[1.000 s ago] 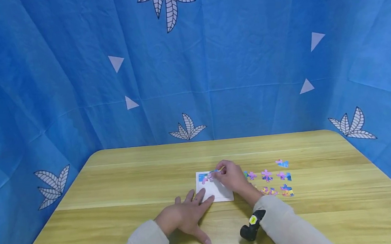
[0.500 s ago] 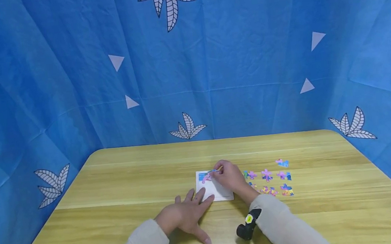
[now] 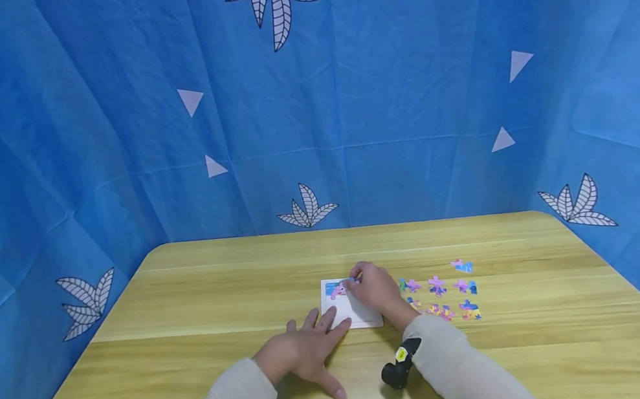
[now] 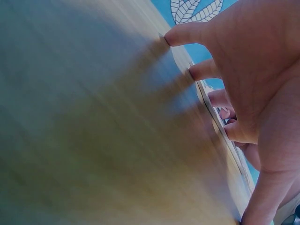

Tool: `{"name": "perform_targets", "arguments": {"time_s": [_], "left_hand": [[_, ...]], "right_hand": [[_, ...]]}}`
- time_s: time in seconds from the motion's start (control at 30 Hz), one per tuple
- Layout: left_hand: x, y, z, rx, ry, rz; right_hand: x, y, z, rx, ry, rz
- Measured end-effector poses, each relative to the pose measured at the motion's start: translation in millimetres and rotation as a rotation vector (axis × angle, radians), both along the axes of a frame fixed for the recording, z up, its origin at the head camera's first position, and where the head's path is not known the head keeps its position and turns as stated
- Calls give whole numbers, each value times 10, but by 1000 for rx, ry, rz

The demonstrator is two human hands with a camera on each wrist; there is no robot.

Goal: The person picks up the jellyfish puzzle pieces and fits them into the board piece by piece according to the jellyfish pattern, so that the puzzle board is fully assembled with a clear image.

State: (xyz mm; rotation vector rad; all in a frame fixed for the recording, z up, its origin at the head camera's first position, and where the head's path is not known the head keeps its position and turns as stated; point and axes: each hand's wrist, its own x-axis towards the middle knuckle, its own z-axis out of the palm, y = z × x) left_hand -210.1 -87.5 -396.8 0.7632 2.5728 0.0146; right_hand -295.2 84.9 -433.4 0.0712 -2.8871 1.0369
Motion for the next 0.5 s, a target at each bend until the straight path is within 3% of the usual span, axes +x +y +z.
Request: {"name": "perform_targets", "arguments": {"time_s": [0.5], "left_hand": [[-4, 0, -12, -11, 10, -2]], "right_hand": [[-80, -12, 104, 58, -113, -3]]}}
